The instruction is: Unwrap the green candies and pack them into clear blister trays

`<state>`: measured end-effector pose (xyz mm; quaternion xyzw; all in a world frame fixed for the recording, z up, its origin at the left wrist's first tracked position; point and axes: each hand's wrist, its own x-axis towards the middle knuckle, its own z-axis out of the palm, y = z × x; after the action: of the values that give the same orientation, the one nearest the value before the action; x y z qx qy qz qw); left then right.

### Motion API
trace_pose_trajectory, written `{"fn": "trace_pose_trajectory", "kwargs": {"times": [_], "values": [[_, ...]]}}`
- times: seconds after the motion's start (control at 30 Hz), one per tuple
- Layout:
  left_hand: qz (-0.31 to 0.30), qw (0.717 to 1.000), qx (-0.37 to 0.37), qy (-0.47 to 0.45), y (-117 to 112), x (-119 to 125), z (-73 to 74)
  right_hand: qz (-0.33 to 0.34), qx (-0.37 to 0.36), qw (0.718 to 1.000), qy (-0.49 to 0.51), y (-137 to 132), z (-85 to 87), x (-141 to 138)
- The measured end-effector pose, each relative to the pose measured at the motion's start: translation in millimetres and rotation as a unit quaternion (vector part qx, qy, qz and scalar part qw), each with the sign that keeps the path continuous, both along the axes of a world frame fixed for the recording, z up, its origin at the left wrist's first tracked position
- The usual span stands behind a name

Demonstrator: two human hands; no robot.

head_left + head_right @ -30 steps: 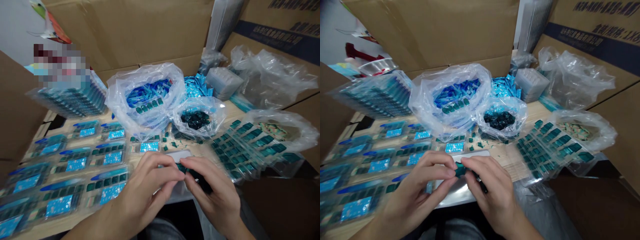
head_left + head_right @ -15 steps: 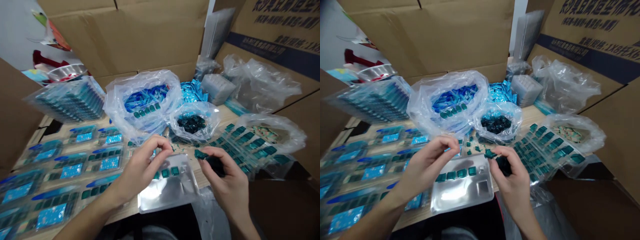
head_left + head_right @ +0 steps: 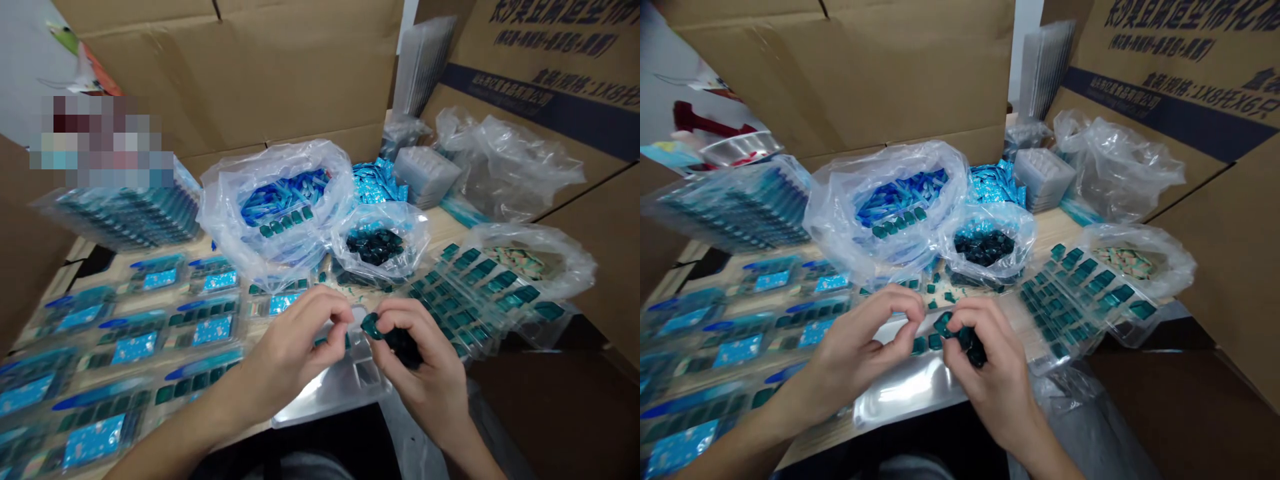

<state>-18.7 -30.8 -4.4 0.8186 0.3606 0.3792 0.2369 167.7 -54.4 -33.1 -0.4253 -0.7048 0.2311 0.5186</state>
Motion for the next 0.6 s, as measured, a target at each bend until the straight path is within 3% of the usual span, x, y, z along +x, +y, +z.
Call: {"fn": "trace_pose_trajectory", "kwargs": {"times": [0.07, 0.13, 0.27, 0.43, 0.6], "values": [[0.054, 0.997, 0.052, 0.001, 8, -2, -2.6, -0.020, -0.001, 1.000, 0.006, -1, 0.3, 1], [0.070, 0.996, 0.052, 0.019, 20, -3, -7.0, -0.031, -0.018, 0.999, 0.027, -1, 1.8, 2], [0.001, 0.997, -0.009, 0.078, 40, 0, -13.2, -0.023, -0.095, 0.991, 0.087, 5, 4.9, 5], [-0.114, 0.979, -0.166, -0.019, 31, 6, -2.3, 0.011, -0.137, 0.982, 0.130, 11, 3.1, 5], [-0.098, 0.965, -0.229, -0.086, 15, 5, 3.7, 0.045, -0.150, 0.982, 0.106, 11, 4.3, 6]]}}
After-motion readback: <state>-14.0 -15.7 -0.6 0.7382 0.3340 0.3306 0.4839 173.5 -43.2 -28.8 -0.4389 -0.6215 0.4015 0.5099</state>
